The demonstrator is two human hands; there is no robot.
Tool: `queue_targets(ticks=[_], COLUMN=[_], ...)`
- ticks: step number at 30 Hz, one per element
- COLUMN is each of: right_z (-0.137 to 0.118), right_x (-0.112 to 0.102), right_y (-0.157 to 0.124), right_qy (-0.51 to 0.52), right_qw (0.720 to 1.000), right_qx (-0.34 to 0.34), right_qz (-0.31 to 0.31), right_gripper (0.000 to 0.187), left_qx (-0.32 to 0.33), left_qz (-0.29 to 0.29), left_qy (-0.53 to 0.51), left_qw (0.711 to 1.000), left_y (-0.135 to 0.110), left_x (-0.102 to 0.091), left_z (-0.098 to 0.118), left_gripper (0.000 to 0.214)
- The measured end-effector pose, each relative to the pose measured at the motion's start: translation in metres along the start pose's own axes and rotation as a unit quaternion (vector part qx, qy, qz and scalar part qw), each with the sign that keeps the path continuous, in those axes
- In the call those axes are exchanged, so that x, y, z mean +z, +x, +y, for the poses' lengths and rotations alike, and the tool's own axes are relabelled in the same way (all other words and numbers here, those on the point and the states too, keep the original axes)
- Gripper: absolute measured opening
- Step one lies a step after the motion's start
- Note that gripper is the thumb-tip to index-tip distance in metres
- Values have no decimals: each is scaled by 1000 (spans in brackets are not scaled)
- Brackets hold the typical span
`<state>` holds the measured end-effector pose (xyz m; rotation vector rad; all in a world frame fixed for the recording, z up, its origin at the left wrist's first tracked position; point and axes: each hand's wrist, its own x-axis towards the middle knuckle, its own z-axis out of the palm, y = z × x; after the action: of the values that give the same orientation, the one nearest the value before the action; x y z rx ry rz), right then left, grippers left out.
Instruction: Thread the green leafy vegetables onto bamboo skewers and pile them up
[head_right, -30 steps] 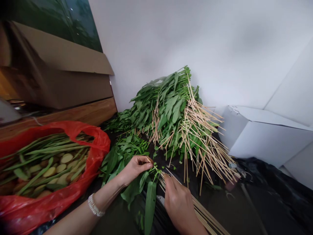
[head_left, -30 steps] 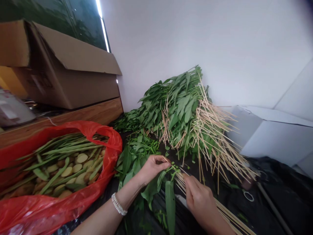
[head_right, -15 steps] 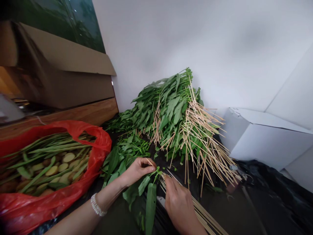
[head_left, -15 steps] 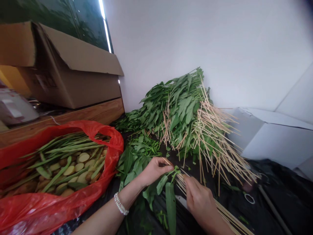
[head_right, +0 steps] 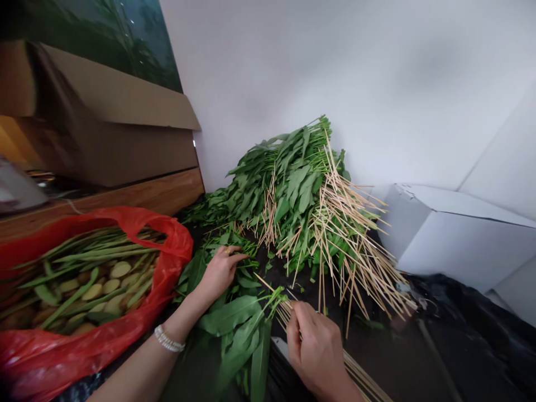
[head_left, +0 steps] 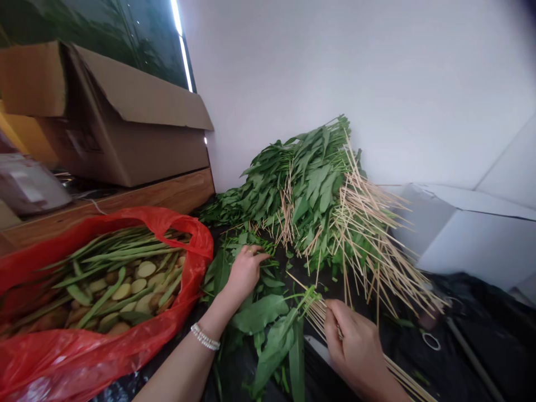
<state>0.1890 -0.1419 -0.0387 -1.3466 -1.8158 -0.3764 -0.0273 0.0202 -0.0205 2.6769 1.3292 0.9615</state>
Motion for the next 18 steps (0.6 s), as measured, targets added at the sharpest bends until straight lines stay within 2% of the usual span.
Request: queue_targets(ticks=[3,5,7,9,11,13,16,18], right_z=[-1,-1,-1,0,1,1,0,0], right_x=[0,0,1,1,2,2,1,2], right_y=[1,1,0,-1,-1,-1,0,0], right_qy=[0,-3,-5,-6,-7,-11,-17,-17], right_qw=[1000,1000,1000,1000,1000,1000,1000,1000], right_qx=[-6,-7,-3,1,3,2,2,3], right_qz=[4,4,-4,-9,-10,-10,-10,-6], right_gripper=[16,16,16,17,18,19,19,18], left_qx=[1,-2,-6,-13,-39,-89,-169,-199], left_qz=[-12,-14,18,81,142,164,128,94], left_qy=[55,43,-10,-104,-228,-357,-510,-571], left_qw=[998,999,1000,991,962,915,834,791], left_y=[3,5,7,7,5,4,3,2], left_x=[1,-2,-7,-14,-21,-26,-26,-23], left_z=[-2,-1,2,9,16,23,27,28], left_gripper=[32,24,19,17,14,14,26,30])
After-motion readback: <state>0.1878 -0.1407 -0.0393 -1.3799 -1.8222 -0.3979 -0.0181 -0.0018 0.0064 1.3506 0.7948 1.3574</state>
